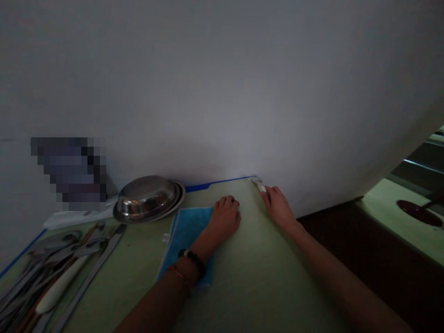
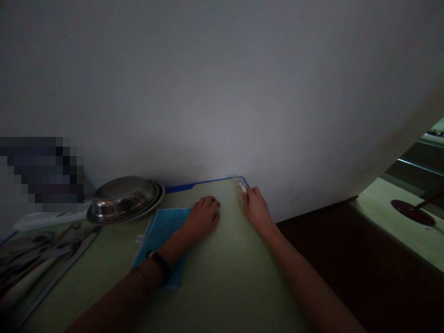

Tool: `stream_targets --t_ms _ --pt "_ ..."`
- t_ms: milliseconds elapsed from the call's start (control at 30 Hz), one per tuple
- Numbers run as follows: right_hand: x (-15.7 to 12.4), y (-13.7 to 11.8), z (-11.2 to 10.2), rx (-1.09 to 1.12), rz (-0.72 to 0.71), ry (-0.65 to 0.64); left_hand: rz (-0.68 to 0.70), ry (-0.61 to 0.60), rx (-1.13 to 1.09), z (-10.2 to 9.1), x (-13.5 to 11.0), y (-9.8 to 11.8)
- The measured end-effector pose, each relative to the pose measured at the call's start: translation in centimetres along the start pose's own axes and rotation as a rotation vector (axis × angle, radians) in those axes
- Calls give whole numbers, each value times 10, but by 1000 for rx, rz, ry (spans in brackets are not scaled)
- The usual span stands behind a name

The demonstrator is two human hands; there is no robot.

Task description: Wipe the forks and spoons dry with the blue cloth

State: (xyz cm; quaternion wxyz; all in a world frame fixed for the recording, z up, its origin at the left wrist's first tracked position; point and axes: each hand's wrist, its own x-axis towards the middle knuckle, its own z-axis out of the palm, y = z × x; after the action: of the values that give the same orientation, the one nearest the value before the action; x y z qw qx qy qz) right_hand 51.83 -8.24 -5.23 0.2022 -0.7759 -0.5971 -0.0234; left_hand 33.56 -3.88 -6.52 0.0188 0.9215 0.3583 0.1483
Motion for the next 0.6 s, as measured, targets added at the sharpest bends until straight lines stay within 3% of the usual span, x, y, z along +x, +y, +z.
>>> stream_targets --t_ms 133,267,433,600 --pt "32 8 -1 -98 67 -7 -32 48 -7 12 5 2" --pt "53 8 18 -155 131 -18 -33 70 -16 15 5 2" --pt "55 2 39 -203 183 16 -38 78 -23 16 6 0" --pt "52 4 36 -224 175 8 -31 76 -41 16 6 0"
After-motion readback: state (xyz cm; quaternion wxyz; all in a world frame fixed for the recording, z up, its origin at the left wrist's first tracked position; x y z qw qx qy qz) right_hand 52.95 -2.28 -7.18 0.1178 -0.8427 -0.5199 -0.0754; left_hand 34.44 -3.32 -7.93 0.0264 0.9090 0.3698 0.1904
